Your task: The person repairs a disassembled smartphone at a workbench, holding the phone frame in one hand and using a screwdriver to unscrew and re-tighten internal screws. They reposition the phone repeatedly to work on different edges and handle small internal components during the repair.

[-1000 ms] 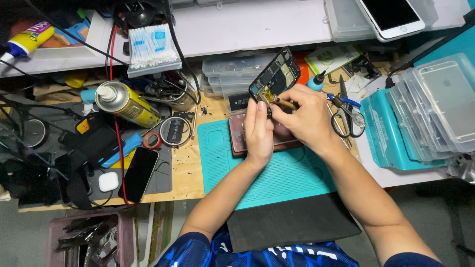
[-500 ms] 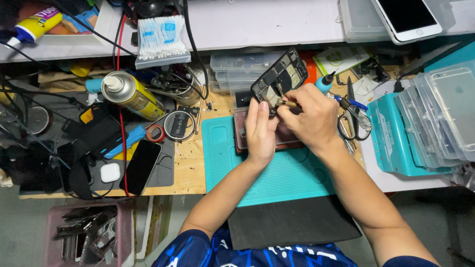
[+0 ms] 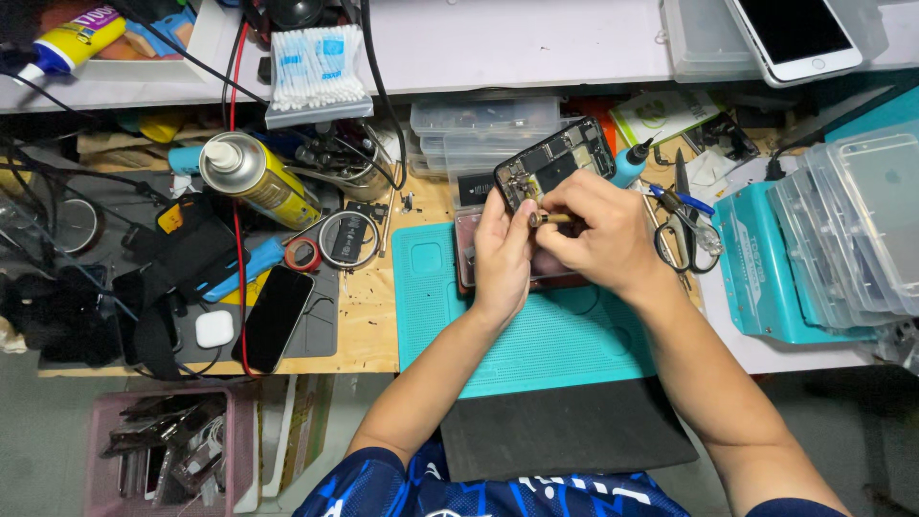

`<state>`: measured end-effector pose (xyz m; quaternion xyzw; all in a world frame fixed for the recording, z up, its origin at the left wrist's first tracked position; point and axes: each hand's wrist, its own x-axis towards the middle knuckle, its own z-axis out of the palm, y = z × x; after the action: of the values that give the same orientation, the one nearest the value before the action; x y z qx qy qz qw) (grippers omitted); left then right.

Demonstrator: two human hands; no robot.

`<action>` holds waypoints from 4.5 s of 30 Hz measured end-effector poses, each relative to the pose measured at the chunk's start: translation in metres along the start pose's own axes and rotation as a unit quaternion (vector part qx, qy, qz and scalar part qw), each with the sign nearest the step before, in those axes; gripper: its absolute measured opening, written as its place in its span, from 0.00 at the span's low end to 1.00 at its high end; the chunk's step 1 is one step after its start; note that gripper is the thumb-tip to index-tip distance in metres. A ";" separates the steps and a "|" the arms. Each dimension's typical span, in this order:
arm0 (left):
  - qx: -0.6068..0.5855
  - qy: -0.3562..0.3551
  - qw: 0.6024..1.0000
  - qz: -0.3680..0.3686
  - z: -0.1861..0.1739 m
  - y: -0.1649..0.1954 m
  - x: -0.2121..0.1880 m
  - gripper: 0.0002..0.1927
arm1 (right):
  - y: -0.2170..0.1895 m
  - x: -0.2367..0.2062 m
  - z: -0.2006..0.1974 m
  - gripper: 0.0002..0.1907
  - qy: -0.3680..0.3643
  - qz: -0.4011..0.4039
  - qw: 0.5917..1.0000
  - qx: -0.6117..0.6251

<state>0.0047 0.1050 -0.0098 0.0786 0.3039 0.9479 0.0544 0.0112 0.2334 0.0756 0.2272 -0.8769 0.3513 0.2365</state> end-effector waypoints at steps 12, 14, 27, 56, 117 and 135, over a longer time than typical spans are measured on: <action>-0.029 -0.008 1.000 0.001 -0.005 0.007 0.000 0.14 | 0.001 -0.004 0.008 0.11 0.007 0.023 0.999 0.036; -0.041 -0.016 0.999 0.002 -0.005 0.007 0.000 0.13 | -0.002 -0.004 0.009 0.11 0.034 0.019 0.999 0.018; -0.032 -0.005 0.999 -0.021 0.005 0.026 -0.005 0.32 | -0.018 -0.003 0.004 0.13 0.053 -0.091 0.979 -0.176; 0.037 0.010 0.999 0.023 0.006 0.025 -0.004 0.29 | -0.028 -0.002 0.017 0.12 -0.009 -0.150 0.955 -0.257; 0.011 -0.052 0.998 -0.027 -0.014 0.034 -0.006 0.27 | -0.023 -0.003 0.014 0.09 -0.031 0.127 0.988 0.083; -0.006 -0.030 0.998 -0.057 -0.009 0.037 -0.004 0.27 | -0.022 -0.002 0.017 0.07 -0.016 0.118 0.991 0.060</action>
<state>0.0053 0.0695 0.0042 0.0893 0.3005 0.9423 0.1178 0.0215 0.2075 0.0749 0.1416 -0.8788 0.4248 0.1650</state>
